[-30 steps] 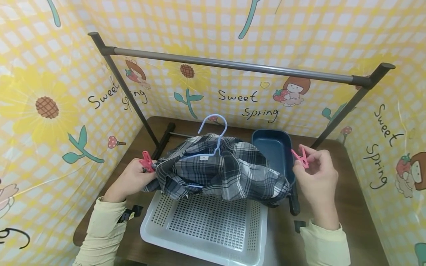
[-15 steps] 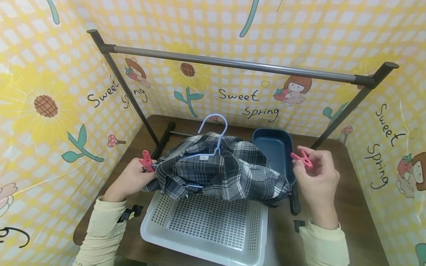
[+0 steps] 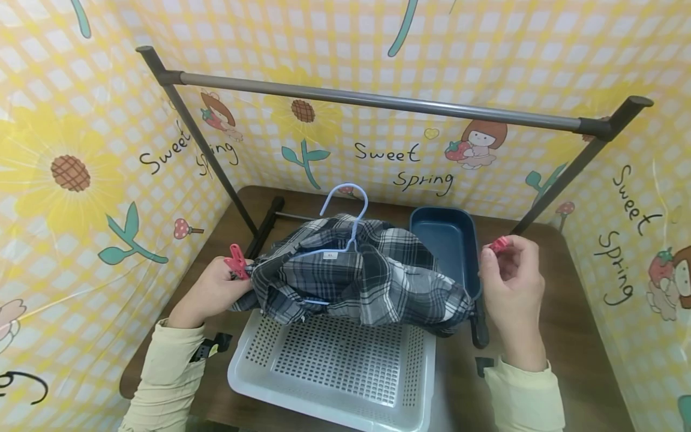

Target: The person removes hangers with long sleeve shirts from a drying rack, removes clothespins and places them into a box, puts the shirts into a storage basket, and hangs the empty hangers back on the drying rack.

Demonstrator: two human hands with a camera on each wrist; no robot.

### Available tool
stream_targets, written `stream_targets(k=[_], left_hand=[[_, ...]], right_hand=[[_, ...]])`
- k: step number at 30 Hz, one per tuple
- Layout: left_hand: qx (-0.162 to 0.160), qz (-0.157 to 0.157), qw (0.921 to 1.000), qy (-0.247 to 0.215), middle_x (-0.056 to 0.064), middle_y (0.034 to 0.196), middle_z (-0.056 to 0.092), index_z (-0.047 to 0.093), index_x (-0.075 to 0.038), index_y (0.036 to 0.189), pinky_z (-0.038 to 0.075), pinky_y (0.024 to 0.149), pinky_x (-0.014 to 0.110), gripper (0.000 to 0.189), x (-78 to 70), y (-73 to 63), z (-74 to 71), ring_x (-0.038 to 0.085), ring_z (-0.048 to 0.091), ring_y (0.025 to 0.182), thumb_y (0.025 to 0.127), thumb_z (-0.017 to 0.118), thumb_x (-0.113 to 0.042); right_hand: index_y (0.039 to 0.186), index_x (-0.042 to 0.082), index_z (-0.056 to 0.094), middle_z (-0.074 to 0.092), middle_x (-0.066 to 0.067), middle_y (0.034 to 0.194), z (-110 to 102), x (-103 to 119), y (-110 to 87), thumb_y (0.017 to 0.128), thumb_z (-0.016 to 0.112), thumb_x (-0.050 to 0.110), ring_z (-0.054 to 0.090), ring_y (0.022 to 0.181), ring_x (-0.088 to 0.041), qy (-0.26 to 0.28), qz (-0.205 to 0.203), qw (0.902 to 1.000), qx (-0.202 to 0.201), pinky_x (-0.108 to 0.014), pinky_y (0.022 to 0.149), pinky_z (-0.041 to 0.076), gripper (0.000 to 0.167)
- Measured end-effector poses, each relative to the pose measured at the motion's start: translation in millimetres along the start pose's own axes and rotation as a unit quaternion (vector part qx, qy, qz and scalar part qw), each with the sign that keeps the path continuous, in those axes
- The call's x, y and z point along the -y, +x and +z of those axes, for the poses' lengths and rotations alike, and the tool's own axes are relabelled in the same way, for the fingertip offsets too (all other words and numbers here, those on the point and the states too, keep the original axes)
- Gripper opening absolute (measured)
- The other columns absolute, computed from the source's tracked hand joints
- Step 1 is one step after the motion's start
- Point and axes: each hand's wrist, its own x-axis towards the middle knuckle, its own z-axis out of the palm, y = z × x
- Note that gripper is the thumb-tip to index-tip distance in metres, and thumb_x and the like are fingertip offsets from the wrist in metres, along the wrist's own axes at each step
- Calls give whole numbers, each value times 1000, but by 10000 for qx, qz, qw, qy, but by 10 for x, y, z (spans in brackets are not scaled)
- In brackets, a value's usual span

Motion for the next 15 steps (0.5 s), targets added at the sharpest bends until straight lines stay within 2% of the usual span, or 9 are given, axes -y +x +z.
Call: stream_targets(k=[4,10,15], left_hand=[[-14,-21,10000,-4,-12,57,35,47,-17,61,31,51,26,35,2,3,5,7,39,52,87,63,0],[-104,-110,9998,-90,-11,58,34,45,-16,60,31,52,27,37,-6,2,-7,9,39,53,85,63,3],[-70,-162,9997,-140,-11,58,33,44,-16,61,30,52,26,37,10,-3,-1,9,39,52,87,61,3]], right_hand=[[133,3,53,61,9,100,16,-28,-2,101,61,14,60,71,-4,-529,292,9982,-6,-11,65,48,35],[136,9,57,63,-8,106,79,-116,11,101,62,26,59,73,-6,-934,784,9920,336,-11,64,47,39],[131,8,57,68,-13,108,112,-233,9,100,64,30,59,75,0,-1138,1011,9869,529,-11,64,46,39]])
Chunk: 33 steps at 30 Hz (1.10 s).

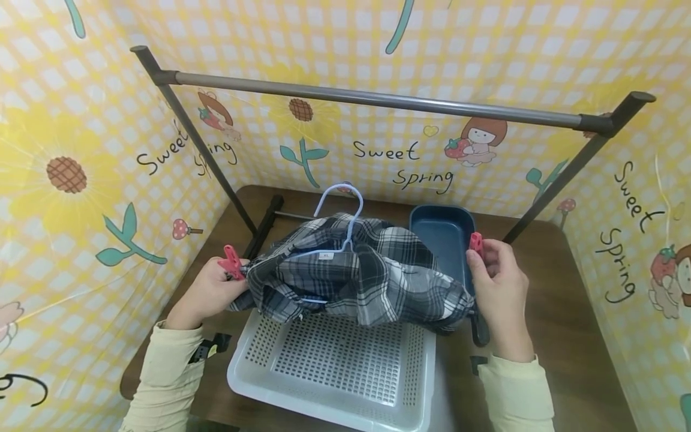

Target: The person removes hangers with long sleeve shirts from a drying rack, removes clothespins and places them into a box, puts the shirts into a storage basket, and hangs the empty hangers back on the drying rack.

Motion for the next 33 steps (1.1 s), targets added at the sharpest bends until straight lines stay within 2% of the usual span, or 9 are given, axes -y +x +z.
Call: stream_targets(k=[2,5,8,12,18,24,26,29,33], left_hand=[[-34,149,9999,-17,-12,59,32,43,-16,61,29,51,26,37,1,-7,-7,8,38,51,87,61,5],[-154,495,9986,-54,-13,60,31,43,-16,63,29,51,26,38,6,-7,-7,7,37,51,87,61,6],[-292,807,9962,-127,-14,62,30,42,-16,63,28,50,26,39,14,-2,-5,5,34,52,87,61,8],[-383,899,9947,-328,-14,63,30,41,-15,63,26,48,26,40,34,-11,3,5,33,52,88,61,9],[-491,947,9929,-528,-14,61,33,45,-17,62,27,45,28,41,23,-18,25,6,34,50,87,61,11],[-560,1071,9920,-378,-15,62,31,42,-17,62,27,47,25,42,28,-27,17,5,34,51,85,62,12],[-585,1108,9915,-353,-15,63,32,41,-17,62,27,48,25,42,24,-32,6,5,35,52,85,62,12],[-610,1099,9913,-388,-15,63,32,41,-16,62,28,47,26,42,27,-35,-1,5,35,53,85,62,12],[-591,1065,9914,-483,-15,62,32,41,-17,62,26,46,27,43,38,-42,18,4,33,52,85,62,13]], right_hand=[[130,7,56,69,-14,110,26,-53,24,100,64,32,61,79,-1,-32,76,9999,108,-10,64,46,40],[129,5,55,69,-16,114,60,-143,68,100,61,37,65,90,-13,-137,222,9993,267,-11,70,47,43],[131,3,55,67,-19,117,117,-251,114,101,59,42,64,102,-29,-187,492,9975,471,-23,78,49,49],[131,1,55,65,-24,118,239,-425,169,101,57,44,60,106,-39,-209,785,9947,625,-44,83,46,52],[125,-3,56,65,-29,109,390,-619,251,103,55,40,60,99,-44,-528,612,9940,741,-52,82,45,48],[113,-4,57,65,-29,99,575,-820,318,102,54,27,61,88,-47,-1207,149,9822,1429,-57,75,47,33],[110,-4,57,65,-30,97,621,-791,288,100,52,20,62,86,-47,-1384,-23,9780,1559,-59,74,48,27],[104,-9,55,62,-33,97,546,-342,190,97,47,12,60,88,-50,-1434,121,9712,1897,-60,78,48,23],[98,-5,59,62,-29,91,760,-904,382,95,46,11,61,84,-45,-1540,92,9611,2291,-55,73,49,21]])
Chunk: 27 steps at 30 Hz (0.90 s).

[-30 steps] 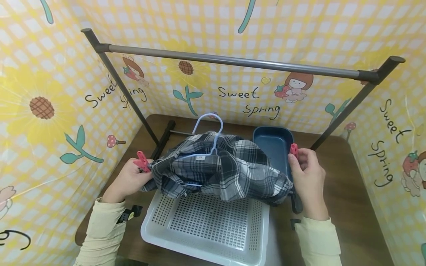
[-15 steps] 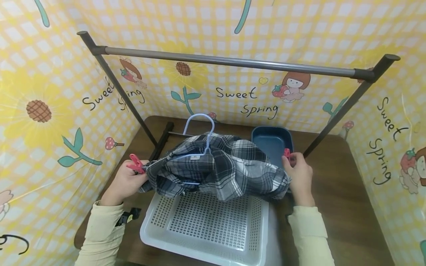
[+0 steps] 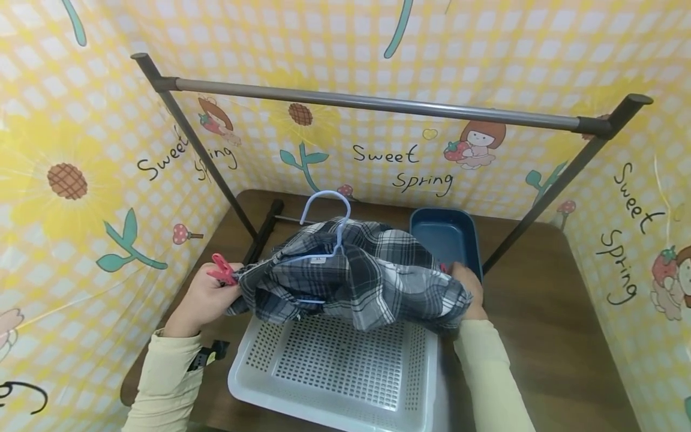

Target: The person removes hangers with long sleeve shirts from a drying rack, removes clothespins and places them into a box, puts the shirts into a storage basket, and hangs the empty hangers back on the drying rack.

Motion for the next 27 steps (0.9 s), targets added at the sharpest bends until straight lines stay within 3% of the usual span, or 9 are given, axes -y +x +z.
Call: stream_targets(k=[3,7,10,14,16,18,20,23,27], left_hand=[[5,40,10000,-9,-15,63,30,41,-18,63,25,45,28,43,2,-28,0,3,31,52,85,62,13],[45,114,9999,63,-16,64,27,39,-17,63,24,46,27,43,1,-44,-16,2,28,52,84,59,15],[65,113,9998,124,-16,64,27,39,-17,63,23,47,25,43,6,-46,-32,2,27,52,84,59,14],[68,112,9998,180,-16,64,27,39,-18,64,24,48,23,42,3,-57,-47,2,27,52,85,59,12],[76,137,9997,191,-17,64,27,38,-18,64,23,48,23,42,5,-60,-53,1,27,52,85,60,11],[93,181,9996,220,-16,64,27,37,-17,64,23,48,23,42,2,-54,-58,1,28,52,85,61,11],[109,219,9994,250,-16,64,26,36,-17,64,22,48,23,42,6,-39,-66,1,27,52,85,61,11],[93,308,9989,328,-16,64,25,37,-17,64,21,49,22,41,18,-15,-60,1,26,51,84,59,12],[63,371,9983,443,-17,63,25,39,-18,62,21,49,21,41,55,-9,-26,1,25,52,83,59,11]], right_hand=[[88,3,61,62,-20,80,357,-585,293,89,49,9,59,71,-34,-262,-455,9981,-331,-47,62,48,14],[84,2,57,58,-20,78,183,-194,89,90,45,6,55,67,-31,48,7,9998,-174,-44,59,45,14],[97,-3,57,59,-25,90,18,92,44,96,39,9,57,78,-37,-9,944,9931,691,-48,68,49,22],[111,-8,53,59,-31,102,-17,162,108,99,37,10,59,91,-44,-577,1073,9836,1329,-56,79,49,27],[110,-8,56,61,-32,100,42,50,154,96,42,12,61,90,-45,-705,722,9904,950,-56,78,50,28],[116,-9,56,61,-34,107,2,0,177,102,46,19,60,98,-50,-613,396,9947,727,-60,84,48,33],[117,-9,58,63,-33,106,-74,-26,198,102,51,25,60,97,-50,-469,3,9988,167,-60,82,48,38],[122,-6,58,64,-29,107,-393,173,110,104,52,36,61,94,-44,71,-277,9991,-300,-55,78,48,46],[121,-2,62,68,-19,100,-853,580,-163,104,55,35,64,81,-18,697,-763,9913,-818,-32,69,50,41]])
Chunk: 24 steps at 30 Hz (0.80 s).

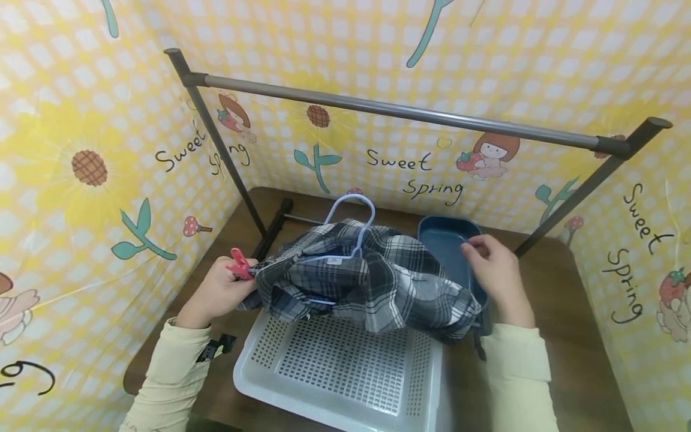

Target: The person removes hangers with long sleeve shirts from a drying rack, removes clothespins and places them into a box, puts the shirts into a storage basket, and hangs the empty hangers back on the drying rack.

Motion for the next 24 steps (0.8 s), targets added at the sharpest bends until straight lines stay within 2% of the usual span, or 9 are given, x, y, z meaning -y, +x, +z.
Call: stream_targets(k=[3,7,9,13,15,18,21,24], left_hand=[[-4,56,9999,130,-18,62,26,41,-18,61,23,48,21,40,-4,22,17,0,27,51,83,60,9],[-50,89,9995,312,-18,62,25,40,-18,60,23,47,22,40,-38,53,30,0,27,51,83,61,8],[-43,29,9993,368,-17,61,25,37,-18,59,23,47,23,41,-64,70,28,0,26,51,82,61,8],[31,-194,9985,516,-16,61,23,33,-18,58,22,46,24,44,-128,75,24,0,24,50,81,61,7],[52,-287,9979,570,-16,60,22,31,-18,57,22,46,25,46,-159,79,23,-1,23,50,80,62,7],[64,-374,9971,662,-16,59,22,31,-19,56,21,46,25,47,-198,95,32,-1,22,49,79,62,7],[58,-410,9966,717,-15,59,21,30,-19,56,21,47,26,47,-242,121,51,1,22,50,79,63,6],[81,-393,9958,827,-14,58,24,31,-19,56,23,47,26,46,-282,148,78,3,26,49,79,64,4]], right_hand=[[120,-2,64,70,-12,99,-233,357,-133,104,58,27,64,78,-4,545,-338,9974,-340,-17,67,50,34],[117,-2,66,70,6,93,-399,806,-328,102,60,17,66,79,0,1019,-893,9880,-746,-12,73,49,25],[112,-4,68,69,10,89,-407,1020,-419,100,62,8,66,78,-2,1309,-1342,9775,-970,-13,73,49,18],[101,-7,70,71,0,84,-252,1378,-562,91,64,-10,67,76,-6,1947,-2367,9454,-1112,-15,73,51,12],[99,-4,72,71,-3,84,-142,1538,-610,88,65,-12,67,76,-7,1997,-2818,9335,-962,-16,73,51,15],[102,2,73,71,-1,90,8,1762,-654,88,67,-7,65,78,-8,1848,-3262,9258,-490,-19,74,51,18],[106,6,72,70,3,96,139,1978,-678,92,68,-1,64,79,-10,1758,-3442,9223,31,-24,72,53,17],[110,8,71,68,5,99,270,2169,-697,94,69,4,64,78,-10,1817,-3410,9210,490,-28,68,55,16]])
